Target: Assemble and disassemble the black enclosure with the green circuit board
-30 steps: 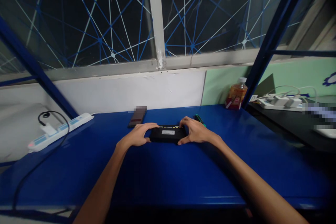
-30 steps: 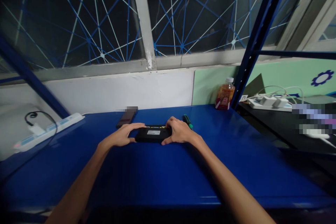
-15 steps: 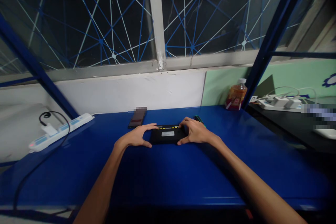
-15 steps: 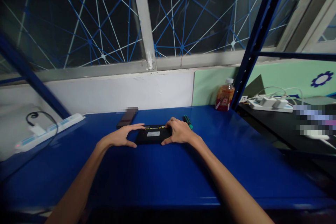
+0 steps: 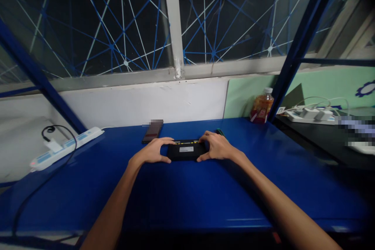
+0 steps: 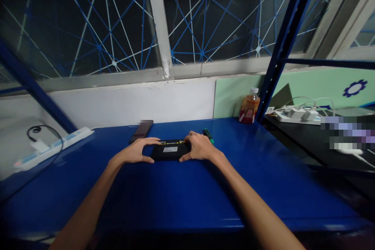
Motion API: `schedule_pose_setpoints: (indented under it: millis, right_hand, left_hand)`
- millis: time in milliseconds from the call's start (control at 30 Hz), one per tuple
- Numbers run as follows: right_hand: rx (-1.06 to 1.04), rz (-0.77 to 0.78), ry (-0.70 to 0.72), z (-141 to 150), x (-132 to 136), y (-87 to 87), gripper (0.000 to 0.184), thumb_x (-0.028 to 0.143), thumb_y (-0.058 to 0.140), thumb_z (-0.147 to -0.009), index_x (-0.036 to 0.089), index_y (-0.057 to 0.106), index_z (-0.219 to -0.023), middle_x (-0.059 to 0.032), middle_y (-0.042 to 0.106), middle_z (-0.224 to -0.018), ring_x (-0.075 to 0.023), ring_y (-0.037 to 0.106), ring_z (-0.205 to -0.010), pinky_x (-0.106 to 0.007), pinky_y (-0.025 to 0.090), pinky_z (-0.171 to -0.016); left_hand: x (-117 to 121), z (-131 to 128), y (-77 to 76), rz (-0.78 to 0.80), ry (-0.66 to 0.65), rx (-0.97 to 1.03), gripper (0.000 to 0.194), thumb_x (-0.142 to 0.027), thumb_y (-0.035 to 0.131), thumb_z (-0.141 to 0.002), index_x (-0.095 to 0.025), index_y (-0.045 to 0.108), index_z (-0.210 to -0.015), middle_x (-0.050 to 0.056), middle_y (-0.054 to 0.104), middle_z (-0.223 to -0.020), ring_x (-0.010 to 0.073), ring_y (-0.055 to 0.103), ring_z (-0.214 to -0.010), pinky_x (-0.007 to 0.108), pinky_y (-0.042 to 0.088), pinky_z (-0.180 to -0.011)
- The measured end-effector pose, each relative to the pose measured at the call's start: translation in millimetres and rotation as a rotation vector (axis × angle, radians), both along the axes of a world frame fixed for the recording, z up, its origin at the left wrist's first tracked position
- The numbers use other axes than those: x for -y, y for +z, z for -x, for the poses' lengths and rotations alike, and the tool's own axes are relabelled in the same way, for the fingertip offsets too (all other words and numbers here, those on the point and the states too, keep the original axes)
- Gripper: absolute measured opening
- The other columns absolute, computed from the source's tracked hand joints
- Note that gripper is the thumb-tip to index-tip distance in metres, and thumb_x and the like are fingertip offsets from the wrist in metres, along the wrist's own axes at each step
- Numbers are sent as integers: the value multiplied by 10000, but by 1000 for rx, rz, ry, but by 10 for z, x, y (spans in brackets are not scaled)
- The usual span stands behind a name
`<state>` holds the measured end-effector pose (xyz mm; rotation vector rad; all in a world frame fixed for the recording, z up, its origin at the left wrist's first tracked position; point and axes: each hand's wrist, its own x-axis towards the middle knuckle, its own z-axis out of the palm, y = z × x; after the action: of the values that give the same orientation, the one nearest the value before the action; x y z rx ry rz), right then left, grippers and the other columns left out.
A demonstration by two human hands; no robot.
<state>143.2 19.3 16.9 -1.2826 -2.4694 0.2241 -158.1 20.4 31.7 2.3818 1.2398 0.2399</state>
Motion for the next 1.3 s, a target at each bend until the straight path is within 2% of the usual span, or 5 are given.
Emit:
schedule_pose_setpoints:
  millis: [133, 500, 833, 1033, 1300]
  right_hand:
    - [29, -7, 6, 11, -4, -30, 778, 693, 741, -524, 176, 645, -1097, -104, 610, -1034, -269, 620, -824, -360, 465, -674]
    - [46, -40, 1, -8, -18, -47, 783, 681, 743, -535, 187, 629, -1132, -96, 608, -1050, -268, 629, -825, -341, 459, -649]
    - [50, -62, -5, -1, -27, -60, 754, 678, 744, -540, 196, 636, -1110, -88, 617, -1061, -262, 634, -826, -342, 465, -659]
    - [59, -73, -10, -1, -25, -51, 750, 683, 730, -561, 186, 634, -1115, -93, 618, -1052, -266, 633, -831, -346, 466, -662]
    - [50, -65, 9, 7, -27, -50, 724, 647, 753, -557, 174, 627, -1091, -93, 612, -1031, -254, 623, -806, -335, 452, -646]
  left_hand:
    - [-8, -5, -16, -12, 1, 6, 708, -439, 746, -628, -275, 528, -1282, 64, 464, -1421, 301, 418, -1299, 450, 296, -1078]
    - [6, -24, -8, -19, 38, 0, 719, -486, 743, -631, -260, 529, -1279, 76, 494, -1396, 309, 439, -1281, 452, 309, -1071]
    - [-31, 3, -63, -37, 46, 18, 678, -484, 731, -648, -264, 525, -1256, 77, 522, -1355, 316, 466, -1237, 451, 334, -1036]
    - [-18, -13, -63, -37, 35, 29, 568, -464, 716, -676, -275, 561, -1189, 59, 515, -1361, 303, 462, -1239, 440, 328, -1036]
    - [-31, 15, -65, -21, 71, 15, 711, -503, 738, -638, -268, 516, -1271, 76, 525, -1350, 329, 458, -1241, 461, 348, -1022]
